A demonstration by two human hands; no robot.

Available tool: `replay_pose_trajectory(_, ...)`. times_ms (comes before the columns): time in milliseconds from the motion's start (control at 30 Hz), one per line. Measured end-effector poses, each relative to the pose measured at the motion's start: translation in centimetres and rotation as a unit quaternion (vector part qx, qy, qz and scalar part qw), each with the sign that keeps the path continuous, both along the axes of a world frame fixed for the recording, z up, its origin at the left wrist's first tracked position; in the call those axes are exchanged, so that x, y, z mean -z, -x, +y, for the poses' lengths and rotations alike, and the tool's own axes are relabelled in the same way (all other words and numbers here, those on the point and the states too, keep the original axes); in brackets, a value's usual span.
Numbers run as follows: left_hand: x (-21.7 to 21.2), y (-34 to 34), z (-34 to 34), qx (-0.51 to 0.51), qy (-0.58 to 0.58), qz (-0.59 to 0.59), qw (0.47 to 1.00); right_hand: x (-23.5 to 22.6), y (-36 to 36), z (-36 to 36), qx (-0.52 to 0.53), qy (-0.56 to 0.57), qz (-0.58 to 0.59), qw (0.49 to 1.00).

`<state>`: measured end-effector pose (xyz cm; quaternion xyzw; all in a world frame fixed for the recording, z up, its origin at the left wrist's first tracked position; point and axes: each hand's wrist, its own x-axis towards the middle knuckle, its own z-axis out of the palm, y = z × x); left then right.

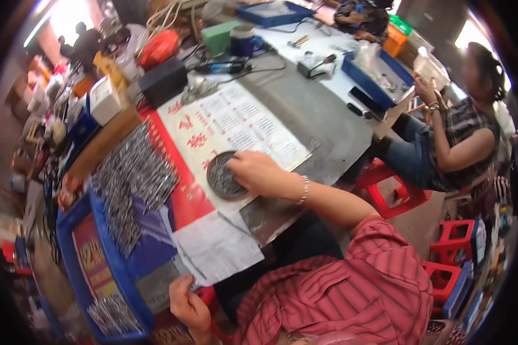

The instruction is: Assembling small metal components on a workbench in a workshop setting.

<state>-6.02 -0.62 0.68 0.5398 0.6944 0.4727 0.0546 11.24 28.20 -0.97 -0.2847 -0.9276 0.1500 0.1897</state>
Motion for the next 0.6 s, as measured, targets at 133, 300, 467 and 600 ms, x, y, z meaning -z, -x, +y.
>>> replay_pose_trajectory(133, -0.6, -0.9, 0.1, 0.02, 0.016, 0.007, 1.0, 0.6, 1.0, 1.5, 0.004, -0.077, -0.101, 0.992)
replay_pose_trajectory(300, -0.2, -0.6, 0.1, 0.028, 0.018, 0.014, 0.999, 1.1, 1.7, 2.2, 0.003, -0.088, -0.138, 0.986)
replay_pose_trajectory(467, 0.2, -0.8, 0.8, 0.05, -0.004, 0.007, 0.999, 0.8, 1.9, 2.5, 0.0, -0.085, -0.139, 0.987)
replay_pose_trajectory(600, 0.1, -1.3, 1.3, 0.053, 0.002, 0.017, 0.998, 1.2, 1.6, 3.0, -0.011, -0.084, -0.111, 0.99)
